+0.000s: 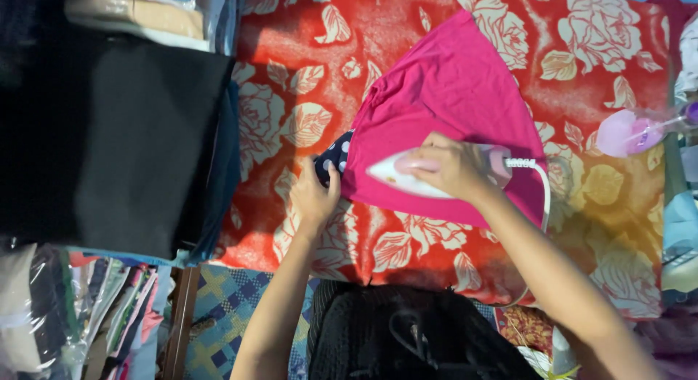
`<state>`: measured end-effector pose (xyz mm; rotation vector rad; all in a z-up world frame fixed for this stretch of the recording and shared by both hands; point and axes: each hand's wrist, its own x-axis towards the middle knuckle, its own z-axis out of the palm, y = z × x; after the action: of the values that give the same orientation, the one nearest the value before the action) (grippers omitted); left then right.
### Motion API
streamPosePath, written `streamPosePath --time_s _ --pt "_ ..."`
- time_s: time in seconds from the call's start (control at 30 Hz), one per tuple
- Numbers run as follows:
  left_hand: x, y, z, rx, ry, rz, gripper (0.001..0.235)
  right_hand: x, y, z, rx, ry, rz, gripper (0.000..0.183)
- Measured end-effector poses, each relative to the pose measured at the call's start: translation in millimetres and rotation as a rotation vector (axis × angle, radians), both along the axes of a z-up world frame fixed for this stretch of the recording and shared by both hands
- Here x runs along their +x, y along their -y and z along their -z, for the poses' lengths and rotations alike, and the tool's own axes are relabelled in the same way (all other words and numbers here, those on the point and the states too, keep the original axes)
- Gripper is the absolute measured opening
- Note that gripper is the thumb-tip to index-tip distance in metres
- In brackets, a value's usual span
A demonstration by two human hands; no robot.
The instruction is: The recorder irons a pink garment and folds it at an ironing station.
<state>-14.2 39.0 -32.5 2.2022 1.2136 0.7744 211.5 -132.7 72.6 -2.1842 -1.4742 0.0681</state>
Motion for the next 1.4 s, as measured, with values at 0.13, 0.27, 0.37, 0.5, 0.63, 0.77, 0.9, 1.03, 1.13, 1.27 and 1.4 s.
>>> streamPosePath --time_s 0.13,0.27,0.37,0.5,0.63,0.77,0.9,1.03,1.13,1.27,1.4 --pt "2 -1 7 0.043 -0.013 -0.018 0.032 26 -21 31 -0.124 0.235 0.214 0.02" --pt "-3 4 -2 0.036 -0.011 0.011 0.033 -12 -28 12 -0.12 0.204 0.204 0.019" --pt "5 -1 3 0.059 -0.007 0.009 0.032 -23 -31 -6 0.044 -0.081 -0.077 0.023" --pt "-4 8 10 0.07 -0.001 0.014 0.025 -25 -38 16 0.058 0.06 0.076 0.017" --pt "0 3 8 0.053 0.051 0.003 0.022 -51 -24 6 -0.071 0.065 0.021 0.021" --pt "-5 6 4 0.068 0.051 0.04 0.023 -36 -20 20 -0.068 0.041 0.064 0.019" --pt "-2 2 2 0.081 0.047 0.029 0.028 -42 -25 35 -0.052 0.156 0.135 0.019" --pt "-3 3 1 0.056 0.074 0.036 0.025 -44 -10 9 -0.143 0.012 0.088 0.021" --pt "-2 3 -6 0.05 0.092 0.033 0.026 23 -5 46 -0.21 0.18 0.345 0.019" --pt "-2 4 -7 0.04 0.106 0.016 0.021 9 21 17 -0.19 0.076 0.357 0.017" --pt "-2 5 -12 0.01 0.106 0.029 0.017 -41 59 -8 -0.094 -0.372 0.065 0.03"
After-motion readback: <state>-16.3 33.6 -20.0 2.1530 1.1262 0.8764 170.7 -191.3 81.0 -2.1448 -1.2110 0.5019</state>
